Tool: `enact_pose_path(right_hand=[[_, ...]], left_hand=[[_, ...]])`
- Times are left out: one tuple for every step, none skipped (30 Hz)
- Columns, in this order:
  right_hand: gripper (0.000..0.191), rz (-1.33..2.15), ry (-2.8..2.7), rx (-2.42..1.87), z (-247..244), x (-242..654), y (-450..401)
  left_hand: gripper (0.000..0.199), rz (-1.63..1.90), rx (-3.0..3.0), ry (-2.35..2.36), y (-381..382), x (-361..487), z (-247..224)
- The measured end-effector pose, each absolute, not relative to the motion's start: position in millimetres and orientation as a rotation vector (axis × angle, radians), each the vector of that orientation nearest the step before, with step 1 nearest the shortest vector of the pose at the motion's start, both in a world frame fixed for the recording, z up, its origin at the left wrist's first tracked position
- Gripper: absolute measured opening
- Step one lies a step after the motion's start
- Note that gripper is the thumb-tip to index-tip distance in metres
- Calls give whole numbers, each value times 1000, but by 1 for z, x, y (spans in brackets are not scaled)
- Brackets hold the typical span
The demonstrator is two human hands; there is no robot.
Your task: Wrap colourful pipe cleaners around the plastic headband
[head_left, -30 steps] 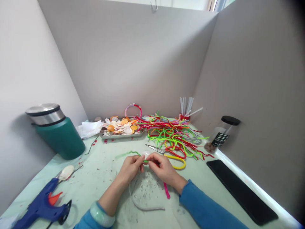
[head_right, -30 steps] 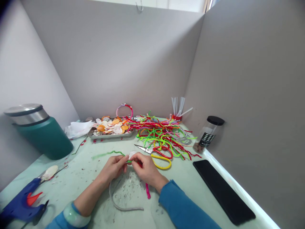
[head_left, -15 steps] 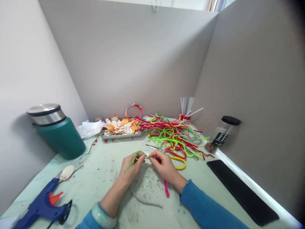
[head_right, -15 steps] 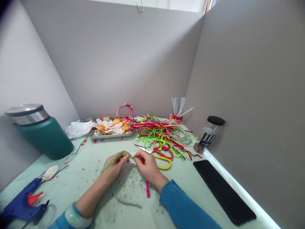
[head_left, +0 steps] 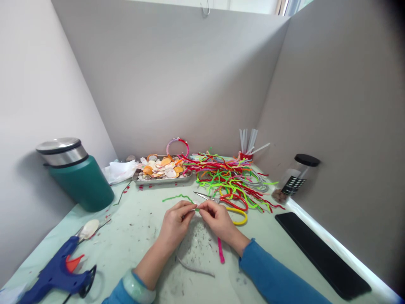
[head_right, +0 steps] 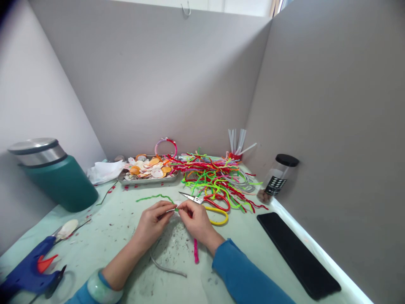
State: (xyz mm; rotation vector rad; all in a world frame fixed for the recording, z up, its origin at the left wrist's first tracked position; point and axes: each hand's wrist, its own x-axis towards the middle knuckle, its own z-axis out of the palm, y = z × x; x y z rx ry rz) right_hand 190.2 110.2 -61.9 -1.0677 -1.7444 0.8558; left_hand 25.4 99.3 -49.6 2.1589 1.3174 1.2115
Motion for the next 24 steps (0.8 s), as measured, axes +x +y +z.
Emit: enact_pose_path(right_hand=[[11, 854, -1751, -1063, -62, 190, 110], [11, 850, -1758, -1059, -63, 190, 110], [12, 847, -1763, -1055, -63, 190, 110], [12, 845, -1767, -1051, -63, 191, 110], [12, 843, -1770, -1049, -63, 191, 109], [12, 843, -1775, -1048, -63, 190, 109], [12, 841, -1779, -1049, -62, 190, 109], [12, 839, -1783, -1049, -62, 190, 109], [12, 835, -1786, -1049, -62, 190, 109], [12, 829, -1789, -1048, -62, 190, 109], [12, 823, -1792, -1046, -62, 190, 109], [12, 817, -1795, -1043, -62, 191, 109], [11, 813, -1798, -1039, -62, 191, 109], [11, 812, -1800, -1036, -62, 191, 110], [11, 812, -1800, -1034, -63, 191, 110], [11, 813, -1798, -1033, -63, 191, 110], [11, 813, -1795, -1034, -63, 191, 110], [11, 814, -1794, -1035, -63, 191, 110], [11, 815, -1794, -1036, -63, 191, 109], [11, 817, -1794, -1035, -62, 191, 109], [11, 819, -1795, -1033, -62, 191, 109], [10, 821, -1796, -1030, -62, 191, 108], [10, 823, -1796, -1028, -62, 191, 108], [10, 824, -1797, -1028, -62, 191, 108]], left_hand=[[23, 1204, 2162, 1314, 100, 25, -50], [23, 1197, 2168, 1312, 100, 25, -50], [23, 1189, 2174, 1312, 100, 25, -51], [23, 1183, 2180, 1315, 100, 25, -51], [22, 1179, 2183, 1318, 101, 25, -51], [22, 1177, 2186, 1319, 100, 25, -51], [23, 1177, 2187, 1321, 100, 25, -51], [23, 1179, 2187, 1324, 100, 25, -51], [23, 1181, 2186, 1328, 100, 25, -50], [23, 1181, 2186, 1335, 100, 25, -50], [22, 1177, 2186, 1342, 100, 25, -50], [21, 1174, 2185, 1351, 100, 25, -50], [19, 1172, 2185, 1358, 100, 25, -50], [18, 1173, 2185, 1366, 100, 25, -50], [17, 1174, 2182, 1371, 99, 25, -50], [16, 1173, 2178, 1373, 99, 26, -49], [16, 1164, 2169, 1373, 98, 26, -48], [17, 1149, 2155, 1374, 97, 26, -47], [17, 1126, 2134, 1379, 97, 26, -45], [17, 1103, 2104, 1393, 96, 27, -44], [17, 1080, 2067, 1413, 96, 27, -43], [18, 1060, 2023, 1436, 96, 28, -43], [18, 1045, 1974, 1456, 96, 28, -42], [19, 1033, 1923, 1468, 96, 28, -43]])
